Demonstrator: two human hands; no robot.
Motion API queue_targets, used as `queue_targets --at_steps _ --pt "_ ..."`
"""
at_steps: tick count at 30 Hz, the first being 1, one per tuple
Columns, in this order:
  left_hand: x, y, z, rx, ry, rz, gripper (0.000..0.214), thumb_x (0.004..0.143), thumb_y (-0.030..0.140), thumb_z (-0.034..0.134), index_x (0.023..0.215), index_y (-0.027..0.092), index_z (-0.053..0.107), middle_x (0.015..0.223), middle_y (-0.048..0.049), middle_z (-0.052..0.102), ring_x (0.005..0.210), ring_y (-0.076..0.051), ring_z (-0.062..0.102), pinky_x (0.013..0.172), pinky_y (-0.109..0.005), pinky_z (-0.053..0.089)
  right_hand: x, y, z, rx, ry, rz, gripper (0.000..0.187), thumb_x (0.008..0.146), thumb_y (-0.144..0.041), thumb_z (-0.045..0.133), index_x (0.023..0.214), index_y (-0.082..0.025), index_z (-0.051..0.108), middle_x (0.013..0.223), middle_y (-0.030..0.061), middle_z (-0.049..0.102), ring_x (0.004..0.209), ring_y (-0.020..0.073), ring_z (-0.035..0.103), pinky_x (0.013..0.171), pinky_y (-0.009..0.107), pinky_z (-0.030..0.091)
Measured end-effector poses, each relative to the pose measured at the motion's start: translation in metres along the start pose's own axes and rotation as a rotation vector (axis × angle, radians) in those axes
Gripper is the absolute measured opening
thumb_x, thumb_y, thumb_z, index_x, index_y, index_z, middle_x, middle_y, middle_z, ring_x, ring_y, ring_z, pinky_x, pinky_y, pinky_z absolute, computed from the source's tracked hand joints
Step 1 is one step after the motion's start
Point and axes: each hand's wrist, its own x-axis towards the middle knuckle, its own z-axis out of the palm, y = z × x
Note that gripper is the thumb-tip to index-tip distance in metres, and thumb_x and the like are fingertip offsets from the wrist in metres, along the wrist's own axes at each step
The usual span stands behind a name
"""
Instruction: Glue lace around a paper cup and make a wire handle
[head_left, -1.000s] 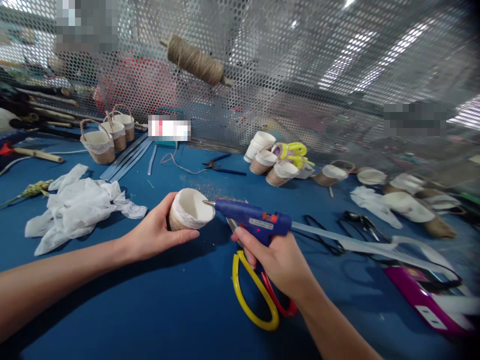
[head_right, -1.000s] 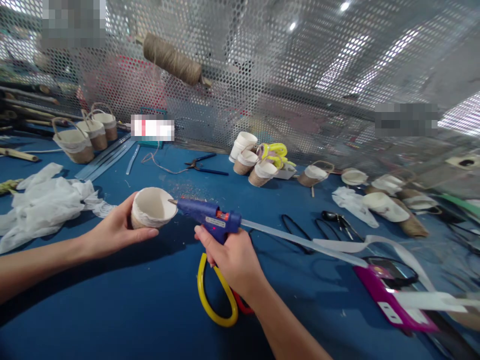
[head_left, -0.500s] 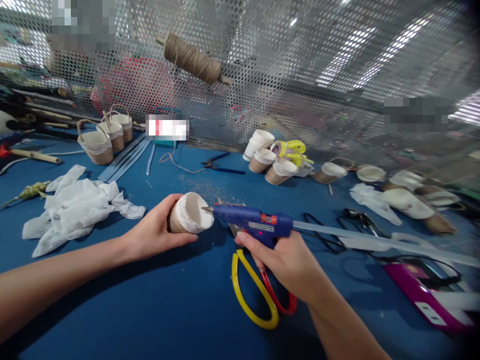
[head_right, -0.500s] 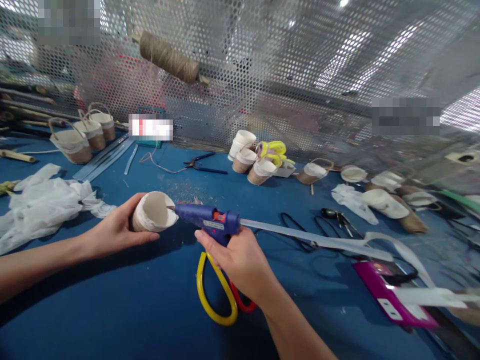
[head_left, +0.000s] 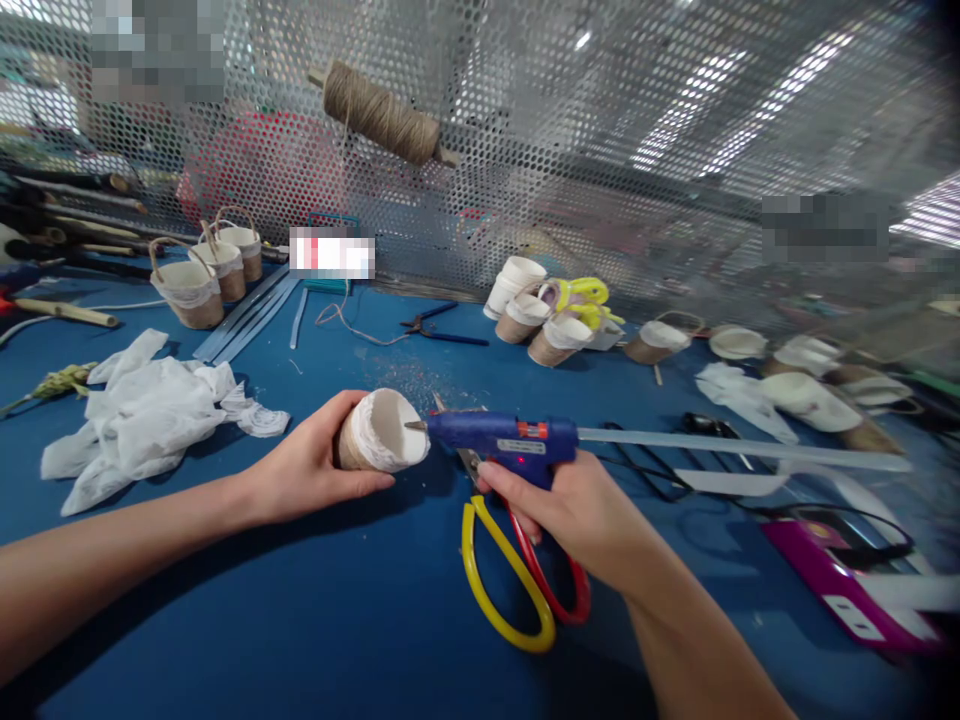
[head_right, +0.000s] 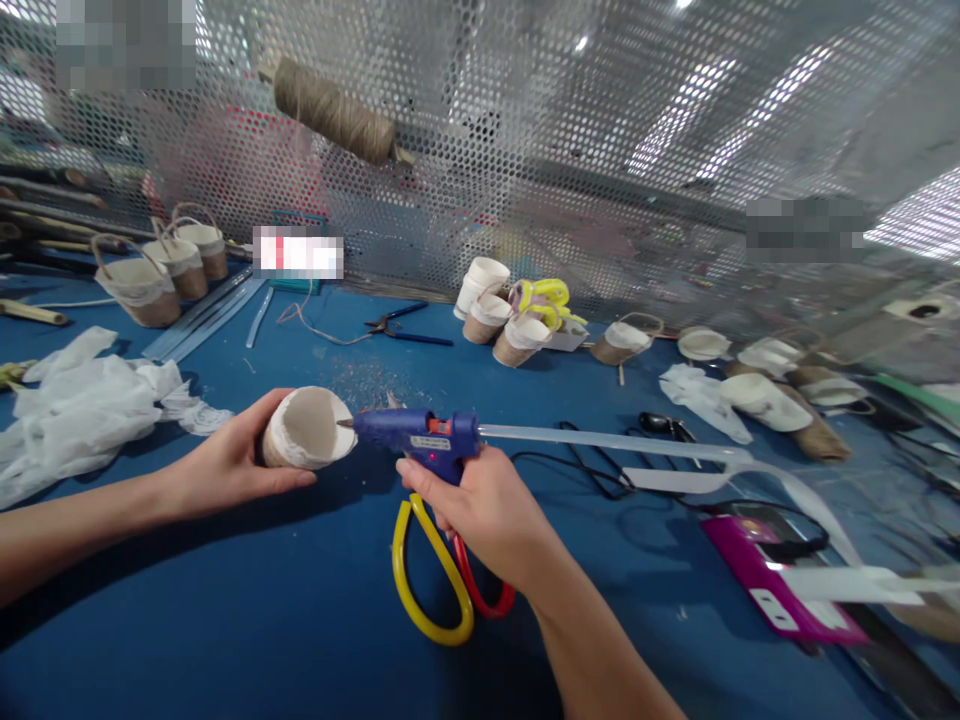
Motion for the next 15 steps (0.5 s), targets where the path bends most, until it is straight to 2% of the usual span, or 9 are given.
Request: queue_targets --at_steps 3,6,9,13,15 --pt "-0.0002 0.0005 -0.0002 0.019 -0.002 0.002 0.060 0.067 0.035 0.068 0.116 0.016 0.039 0.108 -0.0075 0.057 0.099 -0.021 0.056 0.090 -0.035 0.044 -0.0018 0.0002 -0.0008 0.010 -0.012 -0.015 0.044 0.078 -0.049 0.053 0.044 -0.021 0.049 0.039 0.0007 0.051 0.046 0.0151 0.054 0.051 0.028 0.046" --pt "-0.0005 0.0015 -0.0002 0.025 -0.036 0.006 0.061 0.066 0.035 0.068 0.116 0.016 0.040 0.110 -0.0089 0.056 0.102 -0.023 0.054 0.092 -0.036 0.043 -0.0022 0.0004 0.0000 0.034 0.037 -0.040 0.043 0.078 -0.048 0.053 0.045 -0.020 0.050 0.039 -0.0013 0.048 0.044 0.0134 0.051 0.056 0.029 0.047" --pt "-0.0011 0.0019 -0.0001 -0.003 -0.084 0.015 0.061 0.066 0.034 0.068 0.117 0.016 0.040 0.115 -0.0102 0.054 0.107 -0.023 0.052 0.095 -0.037 0.041 -0.0015 -0.0005 0.0001 0.068 0.046 -0.062 0.039 0.078 -0.046 0.054 0.050 -0.019 0.055 0.039 -0.0024 0.047 0.042 0.0119 0.049 0.055 0.028 0.046" --pt "-0.0025 0.0019 -0.0019 -0.061 -0.156 0.002 0.064 0.065 0.032 0.070 0.119 0.016 0.040 0.114 -0.0097 0.055 0.104 -0.022 0.054 0.092 -0.035 0.043 -0.0003 -0.0004 -0.0039 0.171 -0.027 -0.092 0.031 0.080 -0.042 0.053 0.064 -0.017 0.063 0.037 -0.0043 0.044 0.039 0.0100 0.046 0.056 0.027 0.045" --pt "-0.0032 0.0032 -0.0036 -0.134 -0.209 -0.012 0.064 0.064 0.031 0.070 0.120 0.016 0.041 0.114 -0.0098 0.057 0.103 -0.022 0.055 0.090 -0.035 0.045 0.0003 0.0013 -0.0062 0.266 -0.087 -0.090 0.029 0.081 -0.040 0.054 0.069 -0.015 0.062 0.037 -0.0056 0.042 0.036 0.0080 0.042 0.049 0.024 0.042"
